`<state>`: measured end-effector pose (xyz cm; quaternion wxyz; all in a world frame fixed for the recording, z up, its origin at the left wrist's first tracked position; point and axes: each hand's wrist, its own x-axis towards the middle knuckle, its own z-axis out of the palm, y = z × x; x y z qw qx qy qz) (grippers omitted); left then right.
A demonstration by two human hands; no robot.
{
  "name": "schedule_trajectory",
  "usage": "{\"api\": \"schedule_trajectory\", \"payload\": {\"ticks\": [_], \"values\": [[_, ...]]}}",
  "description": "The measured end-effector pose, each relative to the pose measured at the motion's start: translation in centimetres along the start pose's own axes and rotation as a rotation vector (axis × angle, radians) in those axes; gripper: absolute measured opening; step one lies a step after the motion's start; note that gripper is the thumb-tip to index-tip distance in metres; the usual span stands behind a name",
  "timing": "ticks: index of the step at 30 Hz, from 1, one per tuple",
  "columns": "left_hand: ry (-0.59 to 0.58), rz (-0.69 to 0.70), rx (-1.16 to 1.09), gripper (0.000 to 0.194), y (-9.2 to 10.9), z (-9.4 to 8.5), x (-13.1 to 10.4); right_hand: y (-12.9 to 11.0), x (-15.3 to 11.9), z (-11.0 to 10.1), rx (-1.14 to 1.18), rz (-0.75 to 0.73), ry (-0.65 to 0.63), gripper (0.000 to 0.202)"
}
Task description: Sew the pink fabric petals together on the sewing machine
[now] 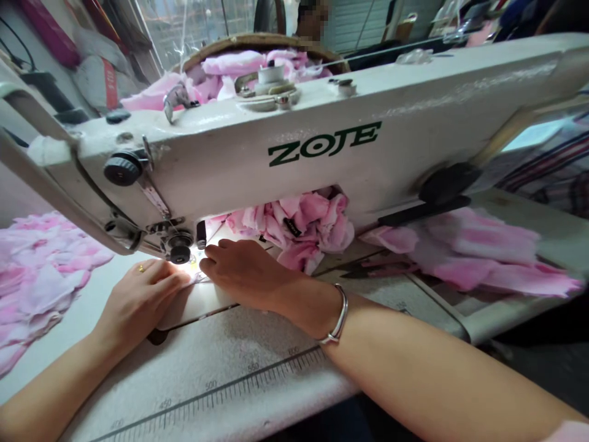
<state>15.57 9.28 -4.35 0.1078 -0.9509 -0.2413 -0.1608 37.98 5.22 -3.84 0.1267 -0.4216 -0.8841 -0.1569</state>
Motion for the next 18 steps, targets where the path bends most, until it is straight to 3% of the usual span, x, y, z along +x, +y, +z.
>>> {"api": "schedule_trajectory", "payload": {"ticks": [3, 12, 18], "values": [[-0.048, 0.030, 0.008, 0.017, 0.2, -0.3, -0.1, -0.1, 0.1, -0.2, -0.014, -0.011, -0.004, 0.010], [-0.260, -0.091, -0.083, 0.026, 1.9, -2.3, 0.0, -0.2, 0.2, -0.3, 0.024, -0.041, -0.046, 0.012], [-0.264, -0.063, -0.009, 0.033, 2.1, -1.8, -0.1, -0.3, 0.3, -0.2, 0.005, -0.002, -0.056, 0.014]]}}
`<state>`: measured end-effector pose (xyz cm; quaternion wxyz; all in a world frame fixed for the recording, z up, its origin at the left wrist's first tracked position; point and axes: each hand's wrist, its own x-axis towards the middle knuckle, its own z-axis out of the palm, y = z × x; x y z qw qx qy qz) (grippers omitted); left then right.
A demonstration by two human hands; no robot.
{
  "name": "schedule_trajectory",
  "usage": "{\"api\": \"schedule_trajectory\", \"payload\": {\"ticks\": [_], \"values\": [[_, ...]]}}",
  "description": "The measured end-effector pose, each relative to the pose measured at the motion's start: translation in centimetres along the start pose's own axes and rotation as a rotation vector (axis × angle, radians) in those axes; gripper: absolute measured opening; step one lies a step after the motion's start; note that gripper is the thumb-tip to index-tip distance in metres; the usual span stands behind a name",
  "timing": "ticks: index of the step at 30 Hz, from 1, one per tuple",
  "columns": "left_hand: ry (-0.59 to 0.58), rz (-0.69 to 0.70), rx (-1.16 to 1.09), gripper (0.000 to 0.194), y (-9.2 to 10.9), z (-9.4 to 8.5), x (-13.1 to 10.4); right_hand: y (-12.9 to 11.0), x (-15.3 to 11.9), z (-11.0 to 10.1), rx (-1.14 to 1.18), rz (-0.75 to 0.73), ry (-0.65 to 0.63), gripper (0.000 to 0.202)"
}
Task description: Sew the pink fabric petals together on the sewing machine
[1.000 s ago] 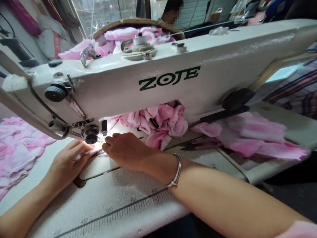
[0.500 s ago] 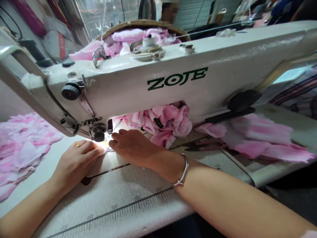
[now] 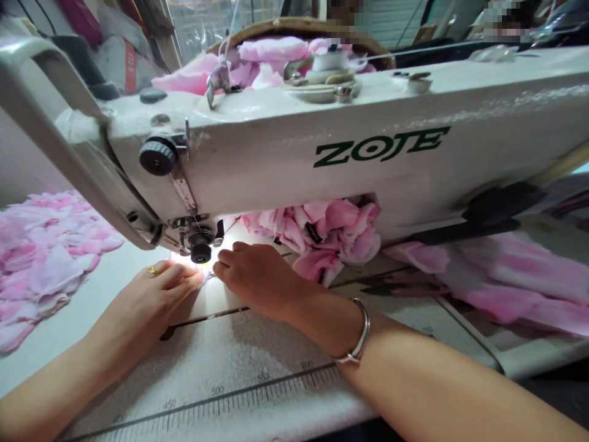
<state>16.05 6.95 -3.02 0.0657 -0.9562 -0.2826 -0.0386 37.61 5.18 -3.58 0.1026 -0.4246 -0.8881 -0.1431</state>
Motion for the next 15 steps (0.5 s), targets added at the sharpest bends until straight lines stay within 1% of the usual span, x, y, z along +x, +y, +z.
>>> {"api": "schedule_trajectory", "payload": {"ticks": [4, 8, 11, 15], "values": [[0.033, -0.017, 0.000, 0.032, -0.5, 0.5, 0.1, 0.1, 0.2, 0.1, 0.003, 0.043, 0.007, 0.011], [0.046, 0.009, -0.065, 0.033, -1.3, 0.9, -0.2, 0.3, 0.1, 0.0, -0.012, 0.055, -0.005, 0.008], [0.032, 0.022, -0.119, 0.034, -1.6, 1.0, -0.5, 0.5, -0.1, -0.3, -0.034, 0.023, -0.002, 0.010], [0.026, 0.022, -0.159, 0.037, -1.3, 0.9, -0.6, 0.5, 0.0, -0.5, -0.088, -0.035, 0.010, 0.014]]}}
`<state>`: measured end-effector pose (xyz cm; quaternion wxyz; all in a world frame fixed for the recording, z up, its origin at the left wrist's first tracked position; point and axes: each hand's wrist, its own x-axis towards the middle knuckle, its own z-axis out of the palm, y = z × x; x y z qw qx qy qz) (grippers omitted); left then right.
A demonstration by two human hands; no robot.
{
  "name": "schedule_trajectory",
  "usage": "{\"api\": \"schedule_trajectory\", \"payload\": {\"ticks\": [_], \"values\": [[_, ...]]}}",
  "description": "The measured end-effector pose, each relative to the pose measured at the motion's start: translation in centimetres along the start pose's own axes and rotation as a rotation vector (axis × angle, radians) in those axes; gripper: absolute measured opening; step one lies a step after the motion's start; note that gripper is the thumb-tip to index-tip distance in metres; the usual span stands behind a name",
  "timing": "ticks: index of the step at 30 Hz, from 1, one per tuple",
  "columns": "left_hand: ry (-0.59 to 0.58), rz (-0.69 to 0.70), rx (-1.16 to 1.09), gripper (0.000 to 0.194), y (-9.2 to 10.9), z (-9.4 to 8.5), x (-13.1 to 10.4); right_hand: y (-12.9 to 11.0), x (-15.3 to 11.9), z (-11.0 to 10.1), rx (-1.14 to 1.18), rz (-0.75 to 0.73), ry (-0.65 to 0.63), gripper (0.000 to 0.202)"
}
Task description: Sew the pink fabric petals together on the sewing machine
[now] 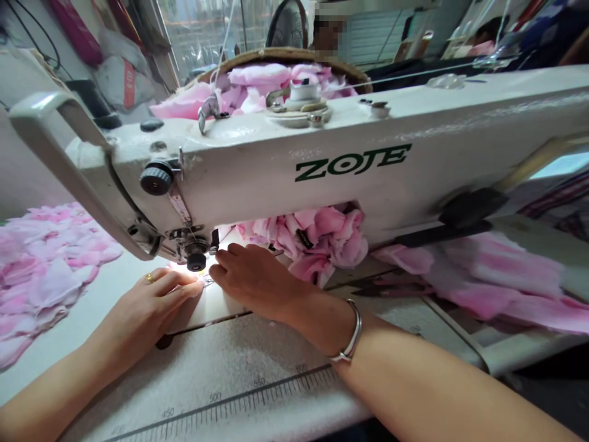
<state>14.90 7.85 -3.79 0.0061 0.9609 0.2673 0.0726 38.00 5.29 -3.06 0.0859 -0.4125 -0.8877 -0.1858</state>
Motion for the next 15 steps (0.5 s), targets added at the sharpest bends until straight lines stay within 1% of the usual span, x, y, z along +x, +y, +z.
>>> {"api": "schedule_trajectory", "payload": {"ticks": [4, 8, 11, 15], "values": [[-0.024, -0.032, 0.001, 0.034, 0.5, -0.2, 0.2, -0.1, 0.3, 0.5, 0.012, 0.002, -0.034, 0.012], [0.000, -0.040, -0.027, 0.034, 0.9, -0.3, 0.3, -0.2, 0.3, 0.6, 0.028, 0.026, -0.041, 0.011], [-0.006, -0.057, -0.007, 0.037, 1.3, -0.4, 0.4, -0.2, 0.3, 0.4, 0.040, 0.049, -0.033, 0.012], [-0.032, -0.084, 0.045, 0.035, 1.8, -0.4, 0.5, -0.3, 0.3, 0.4, 0.031, 0.068, 0.003, 0.014]]}}
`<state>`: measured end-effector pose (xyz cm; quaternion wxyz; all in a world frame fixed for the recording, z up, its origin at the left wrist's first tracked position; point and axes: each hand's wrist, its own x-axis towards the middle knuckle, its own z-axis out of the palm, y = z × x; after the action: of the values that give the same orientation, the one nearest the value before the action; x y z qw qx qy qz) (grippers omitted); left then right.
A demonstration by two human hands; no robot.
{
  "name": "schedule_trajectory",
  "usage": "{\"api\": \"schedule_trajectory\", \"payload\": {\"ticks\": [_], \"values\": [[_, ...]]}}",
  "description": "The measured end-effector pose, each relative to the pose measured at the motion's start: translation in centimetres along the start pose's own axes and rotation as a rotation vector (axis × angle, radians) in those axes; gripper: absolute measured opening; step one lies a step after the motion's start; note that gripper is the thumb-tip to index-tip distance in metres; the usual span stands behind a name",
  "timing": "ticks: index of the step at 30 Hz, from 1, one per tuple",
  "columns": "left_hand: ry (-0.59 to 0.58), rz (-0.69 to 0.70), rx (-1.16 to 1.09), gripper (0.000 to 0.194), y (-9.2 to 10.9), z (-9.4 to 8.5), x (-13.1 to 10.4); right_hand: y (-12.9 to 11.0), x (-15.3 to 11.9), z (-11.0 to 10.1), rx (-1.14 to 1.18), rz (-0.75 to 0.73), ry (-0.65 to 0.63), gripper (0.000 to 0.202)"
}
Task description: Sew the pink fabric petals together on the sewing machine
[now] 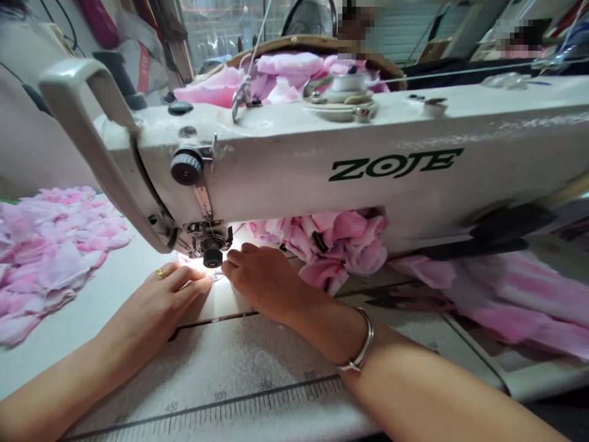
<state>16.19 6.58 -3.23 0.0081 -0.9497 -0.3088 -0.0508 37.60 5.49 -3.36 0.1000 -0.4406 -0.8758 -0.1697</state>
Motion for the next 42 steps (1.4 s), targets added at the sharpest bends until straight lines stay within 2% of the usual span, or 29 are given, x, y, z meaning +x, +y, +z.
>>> {"api": "schedule_trajectory", "payload": {"ticks": [5, 11, 17, 20, 24, 31, 37, 42], "values": [[0.025, -0.010, -0.015, 0.036, -0.3, 0.3, 0.3, -0.1, 0.3, 0.4, -0.011, 0.049, 0.017, 0.017], [0.200, 0.001, -0.082, 0.017, -1.4, 0.9, 0.7, 0.2, 0.0, 0.4, -0.002, 0.060, -0.006, 0.013], [0.265, -0.172, -0.204, 0.011, -2.3, 1.3, 1.3, 0.6, -0.4, -0.5, 0.029, 0.038, -0.077, 0.009], [0.237, -0.265, -0.278, 0.017, -2.5, 1.2, 1.5, 0.6, -0.3, -0.6, 0.059, 0.045, -0.078, 0.010], [0.228, -0.308, -0.309, 0.025, -2.7, 1.2, 1.7, 0.4, -0.3, -0.3, 0.079, 0.085, -0.043, 0.010], [0.264, -0.173, -0.288, 0.022, -2.5, 1.2, 1.4, 0.0, -0.1, -0.1, 0.076, 0.058, -0.045, 0.010], [0.191, 0.006, -0.083, 0.019, -1.8, 0.5, 0.6, 0.0, -0.1, -0.3, 0.047, 0.021, -0.044, 0.011], [0.121, -0.014, 0.053, 0.025, -0.3, -0.1, 0.0, -0.1, -0.1, -0.2, 0.037, -0.002, -0.029, 0.014]]}}
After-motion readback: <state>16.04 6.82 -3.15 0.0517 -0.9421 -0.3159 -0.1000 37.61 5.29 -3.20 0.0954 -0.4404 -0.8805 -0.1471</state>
